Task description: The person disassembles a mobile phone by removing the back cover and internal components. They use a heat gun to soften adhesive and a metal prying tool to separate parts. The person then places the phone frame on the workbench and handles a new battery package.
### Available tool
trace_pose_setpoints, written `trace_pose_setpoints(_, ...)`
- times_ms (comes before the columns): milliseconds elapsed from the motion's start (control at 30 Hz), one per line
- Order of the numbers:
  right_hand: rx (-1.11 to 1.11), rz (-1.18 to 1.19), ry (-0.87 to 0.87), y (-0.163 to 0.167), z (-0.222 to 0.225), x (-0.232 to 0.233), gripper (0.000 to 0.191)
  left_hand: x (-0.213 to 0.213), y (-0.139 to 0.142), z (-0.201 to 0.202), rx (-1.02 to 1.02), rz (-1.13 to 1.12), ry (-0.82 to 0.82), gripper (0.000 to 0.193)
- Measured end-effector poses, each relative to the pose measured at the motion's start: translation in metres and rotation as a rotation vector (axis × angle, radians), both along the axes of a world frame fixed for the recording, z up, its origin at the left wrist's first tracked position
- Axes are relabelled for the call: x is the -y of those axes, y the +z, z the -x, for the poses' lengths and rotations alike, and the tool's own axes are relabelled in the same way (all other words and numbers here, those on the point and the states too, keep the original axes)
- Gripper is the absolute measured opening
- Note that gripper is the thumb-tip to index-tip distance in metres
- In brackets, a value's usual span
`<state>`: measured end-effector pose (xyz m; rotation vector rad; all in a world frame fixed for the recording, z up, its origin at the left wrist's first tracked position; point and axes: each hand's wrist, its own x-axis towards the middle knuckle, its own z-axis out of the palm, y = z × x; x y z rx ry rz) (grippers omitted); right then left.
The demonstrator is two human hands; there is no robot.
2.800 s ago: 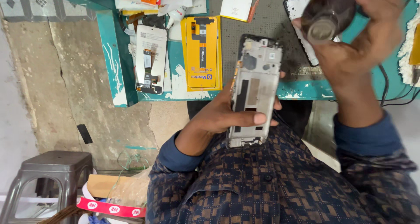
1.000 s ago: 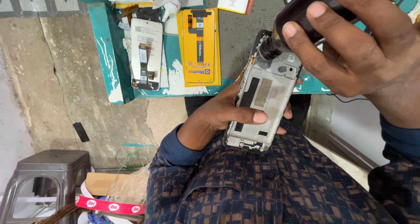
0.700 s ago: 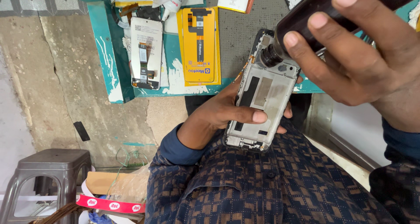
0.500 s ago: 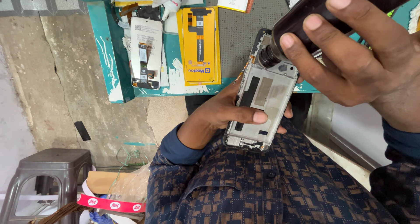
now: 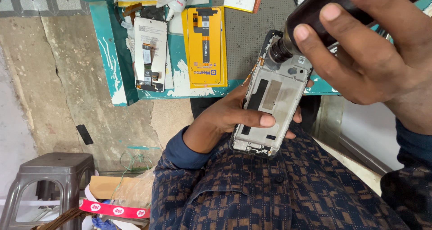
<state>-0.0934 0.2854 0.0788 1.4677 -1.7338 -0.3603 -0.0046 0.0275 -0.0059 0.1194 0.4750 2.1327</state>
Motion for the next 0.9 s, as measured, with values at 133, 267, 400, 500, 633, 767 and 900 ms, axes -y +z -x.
trace_pose_setpoints(133, 0.0, 0.016, 0.041, -0.001, 0.002, 0.001, 0.026, 0.001, 0.001, 0.0, 0.028, -0.003, 0.003, 0.086)
trace_pose_setpoints(267, 0.019, 0.013, 0.015, -0.002, -0.003, 0.004, 0.025, 0.002, 0.0, -0.001, 0.013, -0.015, 0.002, 0.08)
trace_pose_setpoints(400, 0.04, 0.007, -0.006, -0.002, -0.004, 0.005, 0.025, 0.003, -0.002, 0.0, -0.034, -0.002, -0.012, 0.081)
trace_pose_setpoints(500, 0.02, -0.002, 0.003, -0.004, -0.002, 0.005, 0.026, 0.001, -0.003, 0.0, -0.029, 0.007, 0.006, 0.087)
trace_pose_setpoints(633, 0.013, 0.003, 0.006, -0.004, -0.001, 0.004, 0.025, 0.0, -0.006, -0.002, 0.003, -0.022, -0.015, 0.083)
trace_pose_setpoints(767, 0.022, -0.018, -0.025, -0.001, -0.002, 0.004, 0.024, -0.001, -0.01, -0.002, -0.009, -0.05, -0.027, 0.084)
trace_pose_setpoints(900, 0.018, -0.002, -0.002, 0.0, 0.001, 0.006, 0.022, -0.001, -0.012, -0.003, -0.016, -0.051, -0.032, 0.078)
